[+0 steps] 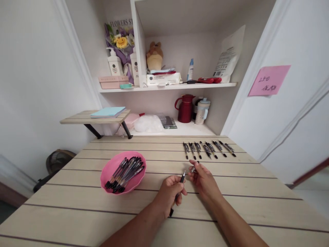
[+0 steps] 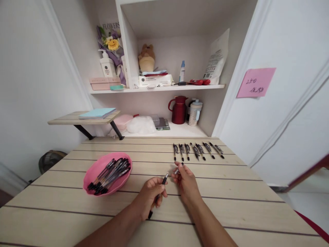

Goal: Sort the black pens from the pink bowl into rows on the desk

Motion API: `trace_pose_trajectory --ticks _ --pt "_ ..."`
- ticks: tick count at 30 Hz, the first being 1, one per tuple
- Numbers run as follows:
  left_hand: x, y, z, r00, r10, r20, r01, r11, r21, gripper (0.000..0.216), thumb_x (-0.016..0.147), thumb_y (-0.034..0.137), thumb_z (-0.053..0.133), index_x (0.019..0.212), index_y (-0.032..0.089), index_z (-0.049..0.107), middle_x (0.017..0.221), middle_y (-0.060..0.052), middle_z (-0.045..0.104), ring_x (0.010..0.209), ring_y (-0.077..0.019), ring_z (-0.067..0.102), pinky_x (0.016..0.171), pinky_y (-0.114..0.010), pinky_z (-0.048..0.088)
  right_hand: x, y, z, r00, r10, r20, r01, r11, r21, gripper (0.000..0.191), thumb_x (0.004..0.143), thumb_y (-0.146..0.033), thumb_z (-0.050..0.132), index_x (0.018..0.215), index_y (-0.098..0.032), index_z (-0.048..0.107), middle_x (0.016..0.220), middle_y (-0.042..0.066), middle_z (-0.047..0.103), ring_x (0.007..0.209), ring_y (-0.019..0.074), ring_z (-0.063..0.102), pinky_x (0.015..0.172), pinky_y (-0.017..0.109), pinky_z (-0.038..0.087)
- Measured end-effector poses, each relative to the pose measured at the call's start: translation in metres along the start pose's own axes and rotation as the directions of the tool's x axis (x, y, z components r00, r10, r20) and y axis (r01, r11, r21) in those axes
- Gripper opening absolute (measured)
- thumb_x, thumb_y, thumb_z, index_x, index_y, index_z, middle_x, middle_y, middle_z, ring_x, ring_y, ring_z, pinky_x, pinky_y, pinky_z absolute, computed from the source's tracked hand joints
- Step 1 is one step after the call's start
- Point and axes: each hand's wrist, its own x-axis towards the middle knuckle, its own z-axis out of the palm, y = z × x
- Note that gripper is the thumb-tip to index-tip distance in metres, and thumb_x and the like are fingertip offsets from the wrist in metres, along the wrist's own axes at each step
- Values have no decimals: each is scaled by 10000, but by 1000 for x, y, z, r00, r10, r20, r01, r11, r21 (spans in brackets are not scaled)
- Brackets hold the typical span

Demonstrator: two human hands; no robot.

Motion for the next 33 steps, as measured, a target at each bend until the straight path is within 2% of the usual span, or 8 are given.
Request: trace_pose_trajectory --ticks 4,6,9,11,17,22,28,33 --pt "4 1 -3 999 13 -32 -16 995 -96 297 620 333 626 825 151 512 567 46 544 310 -16 353 338 -172 199 3 8 2 999 41 32 -37 992 -120 365 633 -422 662 885 -173 572 619 -16 560 394 61 437 352 190 314" --pt "5 4 -5 998 6 -57 -13 991 -134 294 622 340 629 817 152 515 567 50 532 318 -13 350 345 -170 198 10 9 3 998 23 50 -8 960 -278 348 620 -400 661 871 -173 577 601 -19 556 412 71 453 371 194 321" --pt "7 8 -8 998 0 -68 -12 984 -176 293 622 337 633 817 153 516 568 51 523 330 -12 352 356 -169 204 30 2 5 994 -25 104 87 752 -654 268 657 -359 591 836 -160 584 539 -26 539 448 98 491 428 214 364" --pt "9 9 -9 998 10 -66 -22 981 -195 294 622 335 633 820 154 512 568 52 522 330 -13 351 357 -170 201 48 -6 8 993 -46 108 114 585 -803 229 676 -319 545 821 -148 588 507 -22 539 457 117 512 461 232 386" --pt "18 3 -13 998 51 -48 -60 978 -202 246 654 301 595 830 152 510 562 52 523 317 -18 356 348 -176 197 103 -24 26 986 -161 40 75 221 -972 249 608 -189 571 847 -140 619 754 100 665 781 222 615 648 272 416" --pt "21 1 -15 998 56 -33 -62 975 -215 245 661 291 588 843 147 509 562 47 528 317 -21 361 343 -179 193 127 -16 47 983 -177 42 40 -14 -999 309 638 -106 522 936 -84 603 940 210 641 950 254 584 743 299 407" --pt "23 3 -14 998 51 -45 -60 970 -235 282 645 316 611 842 142 508 552 49 529 314 -20 355 343 -180 193 132 -6 57 985 -155 77 58 -123 -991 305 689 -78 471 969 -40 584 951 248 627 941 262 595 766 326 417" --pt "23 3 -15 998 52 -41 -60 969 -238 270 652 302 605 847 140 510 550 49 527 315 -22 357 341 -178 199 126 -21 49 982 -166 93 81 -76 -994 223 711 -130 481 881 -69 611 925 243 630 939 280 585 762 345 409"
